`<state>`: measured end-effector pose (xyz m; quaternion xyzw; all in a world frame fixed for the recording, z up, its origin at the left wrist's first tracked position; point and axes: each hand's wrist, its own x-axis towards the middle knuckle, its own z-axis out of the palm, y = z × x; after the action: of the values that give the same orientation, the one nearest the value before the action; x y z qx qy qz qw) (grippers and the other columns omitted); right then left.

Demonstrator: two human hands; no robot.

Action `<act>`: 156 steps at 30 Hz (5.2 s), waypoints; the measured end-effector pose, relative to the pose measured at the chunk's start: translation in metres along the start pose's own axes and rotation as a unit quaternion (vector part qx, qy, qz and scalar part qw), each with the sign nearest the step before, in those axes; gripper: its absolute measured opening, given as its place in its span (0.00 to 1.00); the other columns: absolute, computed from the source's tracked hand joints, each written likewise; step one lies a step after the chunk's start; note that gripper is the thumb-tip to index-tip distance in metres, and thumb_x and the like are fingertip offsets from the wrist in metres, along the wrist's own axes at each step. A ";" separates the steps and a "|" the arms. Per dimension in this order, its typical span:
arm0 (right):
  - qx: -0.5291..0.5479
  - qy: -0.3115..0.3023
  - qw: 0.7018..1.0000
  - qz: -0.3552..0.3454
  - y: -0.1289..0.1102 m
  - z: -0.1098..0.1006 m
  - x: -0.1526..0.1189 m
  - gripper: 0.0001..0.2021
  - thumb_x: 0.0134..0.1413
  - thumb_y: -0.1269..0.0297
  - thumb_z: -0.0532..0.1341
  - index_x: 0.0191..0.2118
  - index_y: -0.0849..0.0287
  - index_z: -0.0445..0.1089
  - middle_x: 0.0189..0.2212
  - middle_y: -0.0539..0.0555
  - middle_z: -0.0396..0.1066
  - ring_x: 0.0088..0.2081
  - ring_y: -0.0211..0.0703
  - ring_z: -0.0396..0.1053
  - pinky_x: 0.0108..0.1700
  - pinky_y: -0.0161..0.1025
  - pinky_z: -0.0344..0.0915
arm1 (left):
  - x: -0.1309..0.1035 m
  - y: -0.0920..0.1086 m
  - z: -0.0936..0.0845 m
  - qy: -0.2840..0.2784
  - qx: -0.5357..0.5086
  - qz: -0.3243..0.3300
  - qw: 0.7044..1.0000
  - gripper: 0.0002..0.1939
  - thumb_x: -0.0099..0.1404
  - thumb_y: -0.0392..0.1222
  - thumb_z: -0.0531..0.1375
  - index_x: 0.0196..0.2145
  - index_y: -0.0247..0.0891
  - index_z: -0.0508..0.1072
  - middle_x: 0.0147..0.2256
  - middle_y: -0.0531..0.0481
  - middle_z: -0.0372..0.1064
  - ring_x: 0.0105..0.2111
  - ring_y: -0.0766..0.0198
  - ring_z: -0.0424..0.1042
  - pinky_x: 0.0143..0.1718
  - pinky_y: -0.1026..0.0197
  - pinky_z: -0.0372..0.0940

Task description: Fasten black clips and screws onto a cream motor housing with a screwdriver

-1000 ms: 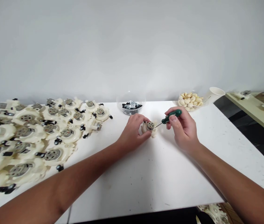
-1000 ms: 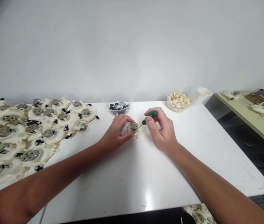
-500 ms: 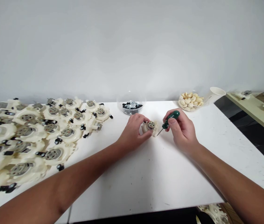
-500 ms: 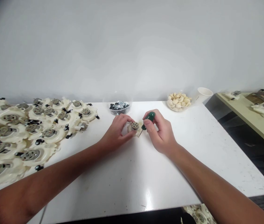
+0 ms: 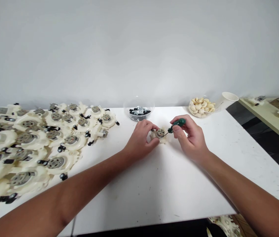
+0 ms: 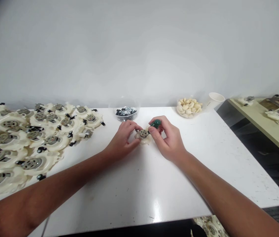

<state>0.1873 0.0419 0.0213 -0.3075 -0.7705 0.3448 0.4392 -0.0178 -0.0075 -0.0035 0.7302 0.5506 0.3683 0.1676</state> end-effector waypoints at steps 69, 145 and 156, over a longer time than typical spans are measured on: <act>-0.011 0.053 0.999 0.002 0.000 -0.001 0.001 0.10 0.69 0.53 0.59 0.44 0.54 0.70 0.31 0.50 0.69 0.30 0.41 0.67 0.34 0.40 0.66 | 0.001 0.001 0.000 0.004 0.005 0.005 1.000 0.08 0.67 0.43 0.64 0.42 0.42 0.71 0.41 0.48 0.70 0.46 0.54 0.67 0.51 0.52 0.63; -0.014 0.092 0.995 -0.028 -0.001 -0.004 0.005 0.10 0.71 0.56 0.56 0.47 0.53 0.71 0.35 0.52 0.70 0.35 0.44 0.73 0.40 0.44 0.68 | -0.002 0.007 -0.004 0.006 -0.026 -0.013 1.000 0.21 0.62 0.46 0.68 0.50 0.42 0.67 0.48 0.45 0.68 0.51 0.50 0.66 0.54 0.48 0.64; -0.017 0.094 0.995 -0.034 0.001 -0.004 0.005 0.10 0.71 0.56 0.57 0.48 0.54 0.70 0.37 0.52 0.71 0.35 0.43 0.72 0.38 0.43 0.67 | -0.005 0.004 -0.007 0.013 -0.076 -0.048 0.996 0.15 0.74 0.50 0.55 0.53 0.41 0.67 0.51 0.44 0.67 0.55 0.52 0.65 0.57 0.49 0.62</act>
<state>0.1890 0.0480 0.0244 -0.3196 -0.7416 0.2858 0.5160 -0.0205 -0.0145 0.0018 0.6828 0.5579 0.4103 0.2327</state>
